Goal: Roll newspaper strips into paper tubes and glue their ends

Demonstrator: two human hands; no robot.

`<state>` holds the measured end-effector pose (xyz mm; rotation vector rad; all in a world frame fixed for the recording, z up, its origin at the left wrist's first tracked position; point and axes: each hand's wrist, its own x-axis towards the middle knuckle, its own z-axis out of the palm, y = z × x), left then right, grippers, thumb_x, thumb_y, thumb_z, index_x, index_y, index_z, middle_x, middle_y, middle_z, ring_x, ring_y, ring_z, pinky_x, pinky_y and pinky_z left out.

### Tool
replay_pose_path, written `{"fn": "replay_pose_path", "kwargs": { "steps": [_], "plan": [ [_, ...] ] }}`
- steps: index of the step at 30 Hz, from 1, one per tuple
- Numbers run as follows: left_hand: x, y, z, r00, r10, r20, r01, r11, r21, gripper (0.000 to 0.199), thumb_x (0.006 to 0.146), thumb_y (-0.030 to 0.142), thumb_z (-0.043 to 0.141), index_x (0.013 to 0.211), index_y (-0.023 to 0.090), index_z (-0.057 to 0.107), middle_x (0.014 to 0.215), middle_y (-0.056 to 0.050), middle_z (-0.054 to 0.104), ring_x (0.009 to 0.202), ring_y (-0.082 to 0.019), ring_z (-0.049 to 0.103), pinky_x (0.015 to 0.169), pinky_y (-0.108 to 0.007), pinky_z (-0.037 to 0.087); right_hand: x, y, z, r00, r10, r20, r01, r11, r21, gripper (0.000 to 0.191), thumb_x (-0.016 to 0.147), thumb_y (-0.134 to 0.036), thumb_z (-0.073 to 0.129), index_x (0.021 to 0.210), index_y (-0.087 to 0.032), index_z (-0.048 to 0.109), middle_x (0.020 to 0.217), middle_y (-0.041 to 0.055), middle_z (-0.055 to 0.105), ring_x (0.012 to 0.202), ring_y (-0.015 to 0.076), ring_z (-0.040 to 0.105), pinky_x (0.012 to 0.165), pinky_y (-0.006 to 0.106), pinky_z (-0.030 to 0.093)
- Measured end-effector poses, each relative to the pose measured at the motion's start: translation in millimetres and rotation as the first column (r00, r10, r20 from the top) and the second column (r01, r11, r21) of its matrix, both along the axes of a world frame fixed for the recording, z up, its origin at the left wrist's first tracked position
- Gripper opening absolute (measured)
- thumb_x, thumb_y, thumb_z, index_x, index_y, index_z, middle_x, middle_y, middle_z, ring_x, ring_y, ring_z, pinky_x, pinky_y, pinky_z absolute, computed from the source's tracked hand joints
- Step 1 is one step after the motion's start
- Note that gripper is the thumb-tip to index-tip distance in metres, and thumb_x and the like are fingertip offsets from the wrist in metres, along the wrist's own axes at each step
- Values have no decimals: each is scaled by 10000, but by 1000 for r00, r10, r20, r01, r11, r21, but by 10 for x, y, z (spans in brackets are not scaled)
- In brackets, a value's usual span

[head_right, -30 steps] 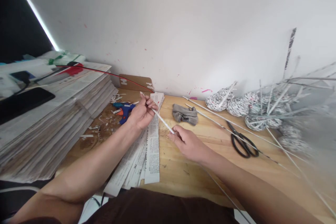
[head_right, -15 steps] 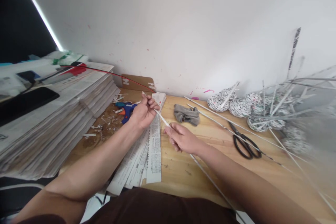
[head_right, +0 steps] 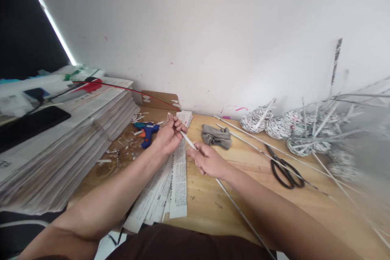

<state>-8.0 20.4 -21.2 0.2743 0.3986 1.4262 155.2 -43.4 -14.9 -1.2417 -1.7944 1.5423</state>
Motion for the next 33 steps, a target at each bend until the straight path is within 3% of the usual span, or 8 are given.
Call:
{"fn": "replay_pose_path", "kwargs": {
  "steps": [3, 6, 8, 11, 18, 23, 29, 33],
  "plan": [
    [-3, -11, 9, 1000, -12, 13, 12, 1000, -2, 330, 947, 379, 434, 705, 161, 486, 560, 51, 353, 461, -62, 351, 517, -189, 409, -18, -19, -11, 978, -137, 155, 83, 947, 312, 342, 867, -548, 514, 852, -206, 515, 610, -27, 456, 541, 133, 443, 535, 252, 323],
    [-4, -37, 40, 997, -63, 53, 63, 998, -3, 340, 947, 382, 438, 692, 159, 473, 551, 61, 309, 445, -52, 312, 482, -166, 372, -20, -20, -40, 998, 6, -55, -10, 998, -68, 371, 917, -571, 398, 830, -219, 480, 505, -75, 332, 416, 108, 321, 452, 231, 280],
    [-4, -50, 56, 993, -98, 71, 97, 995, 5, 343, 940, 394, 447, 690, 160, 465, 551, 65, 291, 441, -51, 298, 464, -159, 347, -7, -13, -66, 949, 49, -311, -166, 918, -360, 358, 925, -572, 375, 817, -236, 437, 467, -105, 227, 363, 95, 223, 400, 210, 237],
    [-3, -49, 49, 993, -99, 58, 98, 995, 18, 342, 928, 415, 464, 699, 161, 472, 555, 62, 300, 451, -54, 311, 476, -165, 360, 6, 6, -105, 875, 2, -484, -274, 827, -491, 326, 903, -550, 455, 817, -236, 438, 456, -107, 230, 358, 95, 267, 381, 198, 254],
    [11, -36, 16, 999, -9, -39, 9, 1000, -5, 334, 913, 437, 477, 721, 165, 493, 567, 54, 350, 476, -69, 351, 550, -203, 430, -94, 113, -118, 983, -63, -173, 30, 982, -185, 456, 867, -613, 488, 924, -169, 575, 579, -46, 504, 444, 95, 510, 407, 199, 378],
    [10, -48, 59, 999, 23, -44, -25, 999, -37, 379, 910, 473, 449, 696, 162, 481, 559, 47, 365, 470, -68, 345, 508, -192, 391, -144, 134, -143, 993, -111, -35, 111, 994, 4, 353, 876, -512, 519, 831, -170, 590, 545, -46, 517, 419, 67, 473, 426, 179, 382],
    [32, -60, 54, 998, -1, -61, -1, 999, -35, 377, 904, 474, 461, 693, 161, 466, 555, 51, 349, 460, -64, 335, 464, -177, 334, -171, 124, -138, 990, -137, -40, 135, 989, -58, 348, 857, -503, 544, 803, -162, 593, 539, -46, 495, 407, 68, 467, 408, 181, 356],
    [42, -57, 45, 997, 2, -77, -6, 999, -50, 380, 909, 469, 452, 686, 162, 458, 541, 55, 335, 445, -64, 334, 438, -173, 310, -183, 113, -128, 987, -123, 101, 114, 989, 92, 375, 927, -496, 418, 795, -181, 573, 511, -37, 503, 413, 92, 467, 445, 212, 370]
  ]
}}
